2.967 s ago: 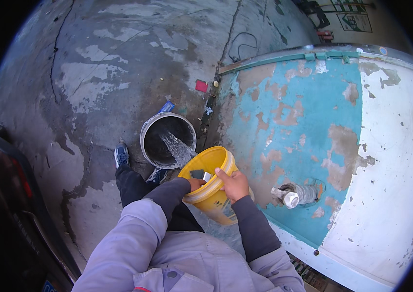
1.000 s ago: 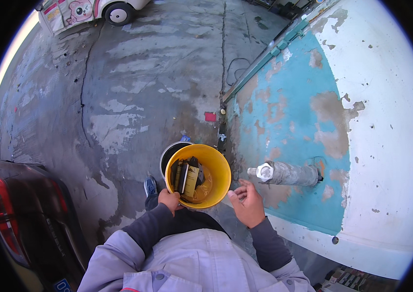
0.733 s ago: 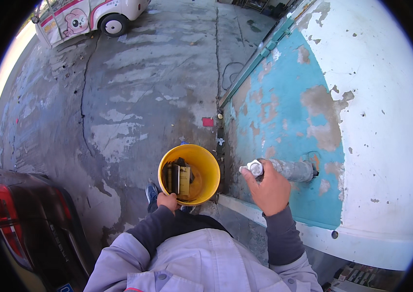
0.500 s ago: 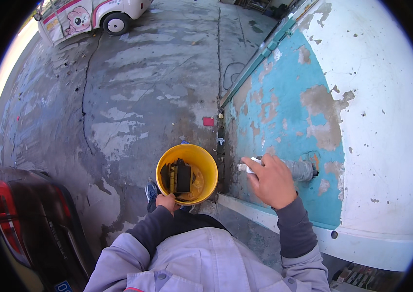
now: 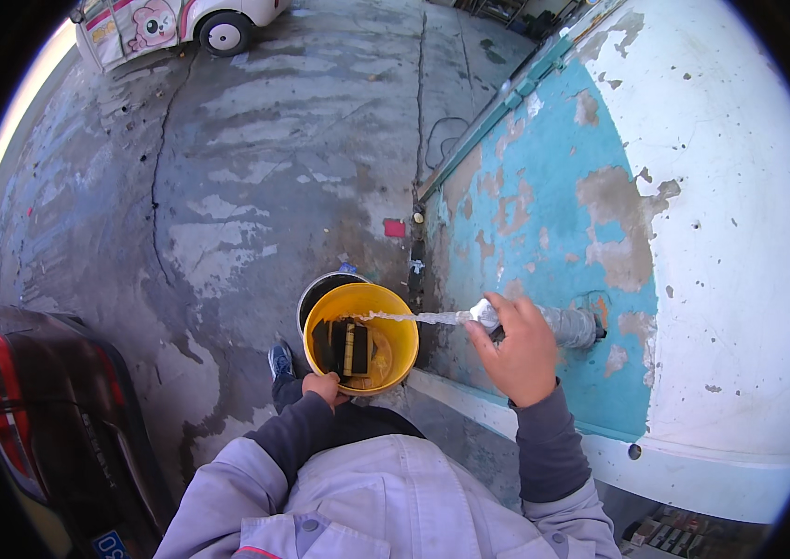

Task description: The person carries a yellow bucket containing dark parts to an outdoor tap, rinses the parts under running water, and returns the bucket to the garage. The person then picks up a red cloth and opens the rear door of a brown car.

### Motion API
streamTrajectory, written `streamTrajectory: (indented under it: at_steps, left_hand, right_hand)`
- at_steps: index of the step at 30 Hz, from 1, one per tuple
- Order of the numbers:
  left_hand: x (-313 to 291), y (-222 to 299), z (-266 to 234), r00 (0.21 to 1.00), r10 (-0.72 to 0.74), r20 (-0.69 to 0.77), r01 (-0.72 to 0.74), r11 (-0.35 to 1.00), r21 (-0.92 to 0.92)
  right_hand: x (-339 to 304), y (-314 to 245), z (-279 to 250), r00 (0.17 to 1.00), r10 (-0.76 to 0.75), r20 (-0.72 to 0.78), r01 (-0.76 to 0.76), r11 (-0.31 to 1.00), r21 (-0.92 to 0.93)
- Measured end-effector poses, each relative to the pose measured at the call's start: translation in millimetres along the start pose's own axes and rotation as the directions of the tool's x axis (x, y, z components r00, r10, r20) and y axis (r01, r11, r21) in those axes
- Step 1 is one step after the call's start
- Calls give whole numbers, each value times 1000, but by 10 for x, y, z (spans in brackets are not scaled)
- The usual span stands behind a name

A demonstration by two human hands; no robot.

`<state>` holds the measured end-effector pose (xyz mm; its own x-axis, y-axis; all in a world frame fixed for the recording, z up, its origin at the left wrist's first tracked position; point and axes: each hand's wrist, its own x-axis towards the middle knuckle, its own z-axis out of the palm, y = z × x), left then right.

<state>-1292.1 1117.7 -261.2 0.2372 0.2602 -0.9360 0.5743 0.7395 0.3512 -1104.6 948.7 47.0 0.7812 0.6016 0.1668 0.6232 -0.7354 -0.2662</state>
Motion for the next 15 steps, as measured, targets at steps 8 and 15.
streamTrajectory:
  at_steps: [8,15]
  left_hand:
    - [127,-167,40,997,-64,37,65,998,-26]
    - [188,-225,43,998,-67,16,67,997,-22]
  right_hand:
    - [17,17,-56,990,-70,125,68,997,22]
    - [23,30,-54,991,-66,113,61,997,47]
